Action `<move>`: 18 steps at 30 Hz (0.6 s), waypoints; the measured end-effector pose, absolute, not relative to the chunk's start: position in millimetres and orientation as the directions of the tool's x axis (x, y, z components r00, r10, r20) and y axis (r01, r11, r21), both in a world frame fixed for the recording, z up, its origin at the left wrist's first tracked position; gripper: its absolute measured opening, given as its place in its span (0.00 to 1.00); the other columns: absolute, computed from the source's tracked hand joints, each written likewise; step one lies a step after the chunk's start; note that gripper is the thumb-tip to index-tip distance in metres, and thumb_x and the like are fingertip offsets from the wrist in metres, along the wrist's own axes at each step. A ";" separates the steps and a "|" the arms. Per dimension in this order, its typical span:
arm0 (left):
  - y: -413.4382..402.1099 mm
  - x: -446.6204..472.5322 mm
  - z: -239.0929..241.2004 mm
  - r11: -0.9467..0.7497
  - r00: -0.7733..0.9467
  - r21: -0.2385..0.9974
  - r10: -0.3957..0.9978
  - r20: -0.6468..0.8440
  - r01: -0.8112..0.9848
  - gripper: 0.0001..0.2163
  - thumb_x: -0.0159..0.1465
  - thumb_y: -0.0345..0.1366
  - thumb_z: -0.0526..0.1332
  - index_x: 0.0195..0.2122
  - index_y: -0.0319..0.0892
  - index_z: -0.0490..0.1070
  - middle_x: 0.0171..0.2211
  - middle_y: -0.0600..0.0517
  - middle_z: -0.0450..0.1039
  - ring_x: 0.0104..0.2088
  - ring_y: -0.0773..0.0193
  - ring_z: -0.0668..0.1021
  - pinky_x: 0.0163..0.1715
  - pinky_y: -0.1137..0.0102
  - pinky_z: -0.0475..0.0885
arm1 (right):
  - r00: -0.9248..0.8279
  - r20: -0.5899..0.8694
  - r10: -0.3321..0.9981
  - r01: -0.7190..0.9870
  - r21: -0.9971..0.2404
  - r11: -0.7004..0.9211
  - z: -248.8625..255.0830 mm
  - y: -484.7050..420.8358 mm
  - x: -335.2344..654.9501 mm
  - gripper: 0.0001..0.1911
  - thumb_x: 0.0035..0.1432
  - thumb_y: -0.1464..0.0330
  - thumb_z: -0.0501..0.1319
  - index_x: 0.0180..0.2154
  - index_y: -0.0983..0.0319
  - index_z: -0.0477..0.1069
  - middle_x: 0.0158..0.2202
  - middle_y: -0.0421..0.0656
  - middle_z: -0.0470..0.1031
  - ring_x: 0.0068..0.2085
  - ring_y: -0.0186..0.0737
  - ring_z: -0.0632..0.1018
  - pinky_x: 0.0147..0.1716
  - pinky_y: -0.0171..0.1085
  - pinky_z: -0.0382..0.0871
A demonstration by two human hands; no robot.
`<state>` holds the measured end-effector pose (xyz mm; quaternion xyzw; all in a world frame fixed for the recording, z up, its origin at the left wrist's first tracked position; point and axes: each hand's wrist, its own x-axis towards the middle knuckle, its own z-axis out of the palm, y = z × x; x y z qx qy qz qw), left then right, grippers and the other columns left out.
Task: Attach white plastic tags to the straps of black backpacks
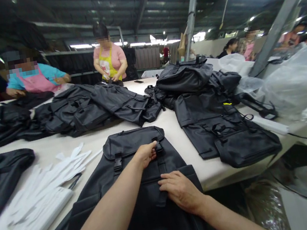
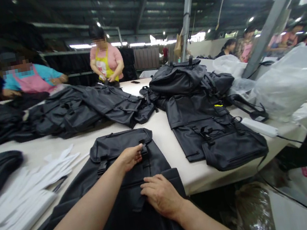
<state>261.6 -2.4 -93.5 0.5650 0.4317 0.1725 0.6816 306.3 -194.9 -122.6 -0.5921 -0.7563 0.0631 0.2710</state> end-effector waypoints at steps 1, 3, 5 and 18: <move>-2.7 261.9 -94.6 0.311 0.568 0.919 0.723 -0.395 0.243 0.11 0.52 0.42 0.63 0.25 0.38 0.68 0.22 0.50 0.72 0.24 0.66 0.73 0.28 0.70 0.68 | -0.135 0.365 0.921 0.838 -0.453 0.303 -124.3 -194.2 305.0 0.11 0.60 0.72 0.52 0.44 0.58 0.68 0.48 0.39 0.73 0.55 0.37 0.66 0.52 0.40 0.54; -4.8 262.0 -98.7 0.310 0.564 0.925 0.733 -0.381 0.222 0.09 0.50 0.39 0.64 0.24 0.38 0.69 0.21 0.51 0.71 0.23 0.68 0.72 0.26 0.72 0.66 | -0.070 0.404 0.912 0.794 -0.530 0.296 -125.4 -193.8 302.8 0.10 0.60 0.71 0.53 0.43 0.60 0.69 0.45 0.41 0.75 0.52 0.36 0.69 0.51 0.39 0.57; -7.1 261.7 -104.5 0.293 0.558 0.935 0.750 -0.355 0.201 0.08 0.50 0.38 0.64 0.24 0.38 0.69 0.21 0.52 0.71 0.22 0.69 0.71 0.26 0.73 0.65 | 0.021 0.418 0.908 0.759 -0.598 0.258 -124.2 -194.8 301.1 0.09 0.61 0.70 0.53 0.41 0.60 0.70 0.41 0.42 0.76 0.49 0.36 0.72 0.49 0.38 0.60; -9.6 264.2 -131.7 0.108 0.461 0.980 0.870 -0.176 0.170 0.07 0.49 0.37 0.62 0.20 0.40 0.71 0.14 0.57 0.64 0.19 0.70 0.65 0.23 0.73 0.57 | 0.201 0.443 0.874 0.692 -0.695 0.193 -119.3 -224.1 276.6 0.07 0.60 0.72 0.55 0.38 0.60 0.70 0.36 0.41 0.76 0.45 0.35 0.73 0.51 0.38 0.61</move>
